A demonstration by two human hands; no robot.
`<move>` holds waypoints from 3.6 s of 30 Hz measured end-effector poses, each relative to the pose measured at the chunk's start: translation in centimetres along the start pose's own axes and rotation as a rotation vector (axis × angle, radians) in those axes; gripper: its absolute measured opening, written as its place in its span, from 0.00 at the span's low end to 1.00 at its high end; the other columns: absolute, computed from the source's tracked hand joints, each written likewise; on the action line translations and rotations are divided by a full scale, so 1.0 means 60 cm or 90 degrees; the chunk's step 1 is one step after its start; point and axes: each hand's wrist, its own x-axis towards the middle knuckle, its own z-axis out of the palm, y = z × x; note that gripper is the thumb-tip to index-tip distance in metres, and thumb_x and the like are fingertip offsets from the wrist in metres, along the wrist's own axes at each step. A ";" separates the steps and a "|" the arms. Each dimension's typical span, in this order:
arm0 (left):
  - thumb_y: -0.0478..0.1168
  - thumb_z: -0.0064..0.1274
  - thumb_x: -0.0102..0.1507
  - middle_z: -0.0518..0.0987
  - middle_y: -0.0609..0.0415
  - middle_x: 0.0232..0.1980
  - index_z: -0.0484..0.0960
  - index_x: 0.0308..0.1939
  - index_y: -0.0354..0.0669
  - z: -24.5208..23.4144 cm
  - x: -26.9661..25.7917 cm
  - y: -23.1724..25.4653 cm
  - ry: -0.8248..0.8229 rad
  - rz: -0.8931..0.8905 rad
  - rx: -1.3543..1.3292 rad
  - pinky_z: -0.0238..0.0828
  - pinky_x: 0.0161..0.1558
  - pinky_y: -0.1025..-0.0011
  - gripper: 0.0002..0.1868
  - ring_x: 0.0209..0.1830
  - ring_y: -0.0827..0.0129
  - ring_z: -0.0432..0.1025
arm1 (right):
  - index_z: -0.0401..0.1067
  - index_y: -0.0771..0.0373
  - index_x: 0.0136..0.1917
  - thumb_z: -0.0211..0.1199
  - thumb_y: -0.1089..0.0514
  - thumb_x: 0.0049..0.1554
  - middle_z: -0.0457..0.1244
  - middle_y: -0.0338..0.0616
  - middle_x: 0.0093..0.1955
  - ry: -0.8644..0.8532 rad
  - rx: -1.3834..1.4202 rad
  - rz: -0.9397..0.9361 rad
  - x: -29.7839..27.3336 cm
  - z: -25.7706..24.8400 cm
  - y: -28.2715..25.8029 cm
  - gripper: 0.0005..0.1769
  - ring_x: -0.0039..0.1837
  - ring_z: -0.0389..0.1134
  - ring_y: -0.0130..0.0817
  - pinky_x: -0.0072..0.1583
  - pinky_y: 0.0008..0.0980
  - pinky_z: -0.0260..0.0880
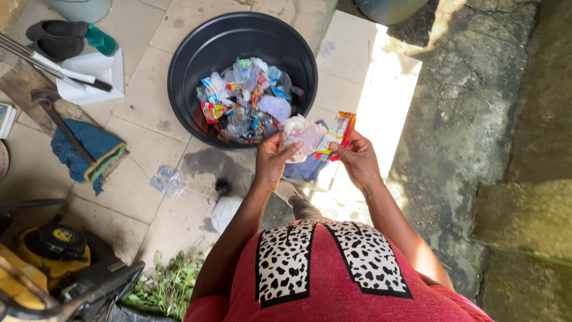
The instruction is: The person picks up several plastic wrappers, containers, and a bottle from a black bin and places them into plastic bags by hand.
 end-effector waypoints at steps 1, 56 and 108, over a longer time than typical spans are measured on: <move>0.35 0.64 0.62 0.85 0.56 0.46 0.83 0.54 0.37 0.008 -0.028 0.004 -0.006 0.003 -0.014 0.68 0.35 0.78 0.17 0.37 0.77 0.76 | 0.74 0.65 0.60 0.68 0.69 0.58 0.72 0.42 0.54 0.002 0.003 -0.016 -0.032 -0.013 -0.004 0.16 0.54 0.72 0.29 0.60 0.33 0.73; 0.47 0.64 0.58 0.80 0.44 0.40 0.84 0.48 0.38 1.033 -0.208 -0.454 -0.829 0.297 0.499 0.73 0.42 0.57 0.19 0.41 0.48 0.77 | 0.55 0.53 0.80 0.52 0.60 0.65 0.56 0.40 0.77 0.686 -0.179 -0.253 -0.695 -0.707 -0.278 0.31 0.71 0.61 0.27 0.63 0.28 0.70; 0.52 0.65 0.60 0.82 0.45 0.50 0.70 0.71 0.46 1.472 1.129 -0.714 -0.349 0.102 0.443 0.76 0.42 0.69 0.38 0.35 0.70 0.81 | 0.70 0.66 0.67 0.69 0.67 0.53 0.69 0.39 0.57 0.198 -0.191 -0.065 0.619 -1.626 -0.734 0.28 0.56 0.69 0.25 0.55 0.29 0.72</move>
